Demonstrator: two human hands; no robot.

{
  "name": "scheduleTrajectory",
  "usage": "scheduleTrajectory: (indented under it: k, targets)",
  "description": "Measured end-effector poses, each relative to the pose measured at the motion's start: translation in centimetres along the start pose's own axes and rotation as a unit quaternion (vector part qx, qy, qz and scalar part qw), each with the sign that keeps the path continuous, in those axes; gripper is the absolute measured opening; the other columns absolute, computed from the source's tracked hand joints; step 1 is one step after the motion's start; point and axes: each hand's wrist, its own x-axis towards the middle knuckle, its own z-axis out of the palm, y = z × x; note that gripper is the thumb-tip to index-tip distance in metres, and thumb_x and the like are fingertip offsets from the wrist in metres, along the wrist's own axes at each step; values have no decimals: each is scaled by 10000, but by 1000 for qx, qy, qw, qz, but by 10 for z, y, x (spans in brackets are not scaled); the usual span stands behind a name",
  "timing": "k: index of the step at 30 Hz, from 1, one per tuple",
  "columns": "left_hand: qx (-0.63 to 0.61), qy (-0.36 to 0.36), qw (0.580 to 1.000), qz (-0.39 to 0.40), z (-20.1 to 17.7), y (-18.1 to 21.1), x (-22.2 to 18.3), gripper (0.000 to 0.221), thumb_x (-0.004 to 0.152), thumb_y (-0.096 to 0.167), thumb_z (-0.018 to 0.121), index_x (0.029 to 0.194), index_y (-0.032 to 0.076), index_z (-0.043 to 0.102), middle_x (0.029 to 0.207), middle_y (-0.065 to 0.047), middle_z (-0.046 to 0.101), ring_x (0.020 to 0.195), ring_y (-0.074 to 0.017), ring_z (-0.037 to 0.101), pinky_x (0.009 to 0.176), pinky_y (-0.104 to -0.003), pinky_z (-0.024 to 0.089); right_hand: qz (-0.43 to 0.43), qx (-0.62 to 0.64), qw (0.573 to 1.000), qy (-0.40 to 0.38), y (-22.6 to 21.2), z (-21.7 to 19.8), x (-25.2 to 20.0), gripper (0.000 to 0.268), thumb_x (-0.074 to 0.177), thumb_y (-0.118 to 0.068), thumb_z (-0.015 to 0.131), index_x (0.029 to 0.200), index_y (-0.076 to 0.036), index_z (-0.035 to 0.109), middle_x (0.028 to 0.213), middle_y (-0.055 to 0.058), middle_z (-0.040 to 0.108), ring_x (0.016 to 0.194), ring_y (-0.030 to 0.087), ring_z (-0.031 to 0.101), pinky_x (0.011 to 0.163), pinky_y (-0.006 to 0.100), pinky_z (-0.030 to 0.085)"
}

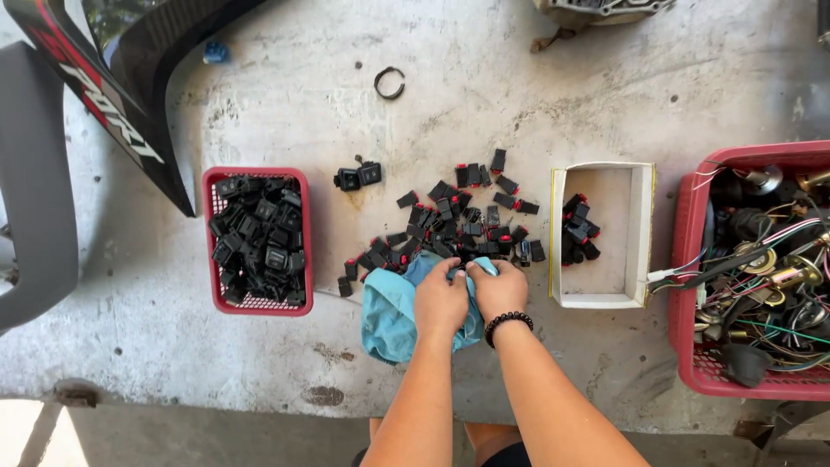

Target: Cleaning individual motorcycle electrical switches or components using a cloth on a workbench.

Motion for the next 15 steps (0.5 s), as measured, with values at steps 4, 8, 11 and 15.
scheduleTrajectory:
  k: [4,8,11,15]
  targets:
    - [19,-10,1000,7,3,4,2,384,983,305,531,1327,231,687,995,-120,777,1112,-323,708,931,-441,581,-13,3,1000,3,-4,-4,-2,421,887,-369,760,1146,-37,753,1021,193,722,1038,359,690,830,474,596]
    - [20,-19,1000,10,-1,2,0,373,983,326,546,1314,227,689,1057,-129,767,1134,-321,698,942,-447,574,-8,9,1000,21,1,-4,-7,311,926,-331,699,1078,-70,772,945,149,731,975,305,697,784,429,597]
    - [0,-27,1000,14,-1,-6,1,395,968,404,561,1300,239,696,1005,-110,768,1103,-305,706,924,-436,574,-6,98,995,16,5,-7,-16,260,961,-297,680,1089,-89,767,864,121,723,860,253,689,719,384,590]
    - [-132,-15,990,48,-12,-3,-28,377,941,400,637,1261,224,732,797,-86,743,904,-264,722,803,-404,576,-1,296,954,-44,-9,-19,-69,214,997,-183,673,1144,-41,736,745,82,700,677,182,660,623,295,582]
